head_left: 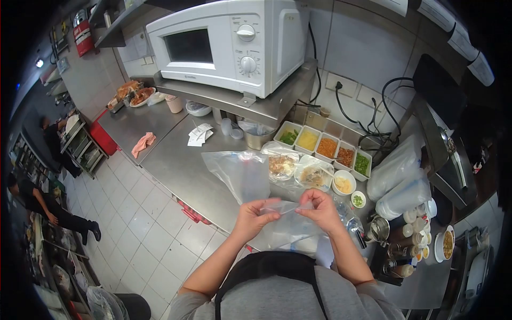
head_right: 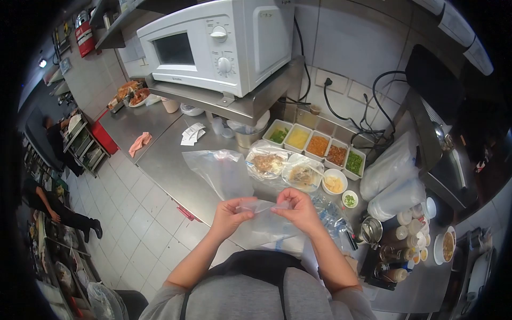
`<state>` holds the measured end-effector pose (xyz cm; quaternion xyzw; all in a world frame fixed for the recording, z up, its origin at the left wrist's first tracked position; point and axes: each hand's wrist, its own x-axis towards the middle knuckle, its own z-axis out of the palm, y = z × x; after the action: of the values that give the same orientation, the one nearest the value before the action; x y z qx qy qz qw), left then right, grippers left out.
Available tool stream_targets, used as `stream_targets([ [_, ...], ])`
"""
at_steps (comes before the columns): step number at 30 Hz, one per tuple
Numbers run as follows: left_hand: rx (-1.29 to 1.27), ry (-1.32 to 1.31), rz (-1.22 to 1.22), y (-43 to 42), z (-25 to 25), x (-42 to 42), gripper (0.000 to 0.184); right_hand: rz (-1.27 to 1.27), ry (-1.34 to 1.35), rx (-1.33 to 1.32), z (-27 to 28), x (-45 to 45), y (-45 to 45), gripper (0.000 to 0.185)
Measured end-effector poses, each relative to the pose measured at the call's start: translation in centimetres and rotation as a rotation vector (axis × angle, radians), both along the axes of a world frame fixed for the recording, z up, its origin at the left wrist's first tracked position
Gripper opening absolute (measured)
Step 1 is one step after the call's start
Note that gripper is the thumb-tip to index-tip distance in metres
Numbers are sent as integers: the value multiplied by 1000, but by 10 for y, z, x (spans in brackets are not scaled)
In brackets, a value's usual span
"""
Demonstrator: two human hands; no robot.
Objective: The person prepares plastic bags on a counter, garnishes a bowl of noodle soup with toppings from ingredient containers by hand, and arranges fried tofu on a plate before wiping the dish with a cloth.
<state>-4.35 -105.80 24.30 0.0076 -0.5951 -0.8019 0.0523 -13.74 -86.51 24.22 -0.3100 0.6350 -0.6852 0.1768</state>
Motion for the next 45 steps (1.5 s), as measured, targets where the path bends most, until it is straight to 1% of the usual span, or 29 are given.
stream_targets([
  [2,-56,42,-10,-12,-14,1,14,-26,59,5,-3,1,-5,26],
  [3,-83,62,-18,-17,-16,2,13,-30,37,22,-1,3,-8,27],
  [6,-114,214,103,-26,-10,3,11,-24,-62,56,12,14,-17,31],
  [8,-80,176,114,-35,-6,5,10,5,-179,50,23,17,-23,35],
  [11,-96,156,84,-42,-2,9,11,16,-222,84,30,22,-32,36],
  [12,-113,156,66,-44,-1,10,12,-2,-229,89,29,22,-34,33],
  [14,-48,119,57,-44,5,12,14,-40,-242,98,25,22,-38,27],
  [17,32,28,11,-49,13,14,15,-123,-157,45,11,20,-42,16],
  [18,56,-8,-9,-52,15,13,15,-107,-81,76,10,19,-43,11],
  [20,3,128,-28,-63,3,10,8,-80,68,139,10,17,-49,3],
  [22,-42,287,-70,-69,1,9,6,-76,111,156,18,21,-57,7],
  [23,-60,377,-105,-71,2,9,13,-73,133,166,20,23,-63,11],
  [24,-77,468,-139,-72,4,10,20,-80,143,125,19,26,-70,9],
  [26,-86,456,-381,-79,6,10,27,-94,165,43,14,32,-88,9],
  [27,-89,449,-503,-82,6,10,31,-85,-97,-92,19,33,-94,9],
  [29,9,167,-464,-85,3,8,30,-61,-620,-364,38,32,-102,11],
  [30,55,27,-443,-86,2,7,30,12,-659,-438,45,27,-103,9],
  [32,421,166,-665,-106,32,-15,23,163,-734,-588,61,12,-101,8],
  [34,394,292,-514,-112,72,-29,24,54,-439,-458,87,-6,-110,10],
  [35,424,252,-430,-116,78,-40,24,2,-292,-390,94,-12,-114,12],
  [37,476,175,-264,-123,82,-59,24,-247,-100,-210,89,-24,-128,15],
  [38,469,174,-306,-131,66,-67,19,-371,-2,-119,80,-32,-134,17],
  [39,422,83,-267,-136,35,-76,18,-424,7,-67,61,-41,-137,17],
  [40,374,-9,-227,-140,-5,-83,17,-477,13,-14,29,-51,-140,17],
  [41,323,-96,-188,-141,-36,-85,15,-464,-32,-21,-15,-62,-135,11],
  [42,297,-177,-202,-139,-56,-80,15,-449,-77,-29,-61,-68,-130,9],
  [43,270,-259,-214,-135,-75,-73,14,-611,-43,114,-107,-60,-136,13],
  [44,285,-310,-172,-130,-100,-69,15,-769,-8,262,-133,-54,-142,23],
  [45,303,-365,-127,-124,-118,-68,17,-753,-74,307,-130,-52,-141,28],
])
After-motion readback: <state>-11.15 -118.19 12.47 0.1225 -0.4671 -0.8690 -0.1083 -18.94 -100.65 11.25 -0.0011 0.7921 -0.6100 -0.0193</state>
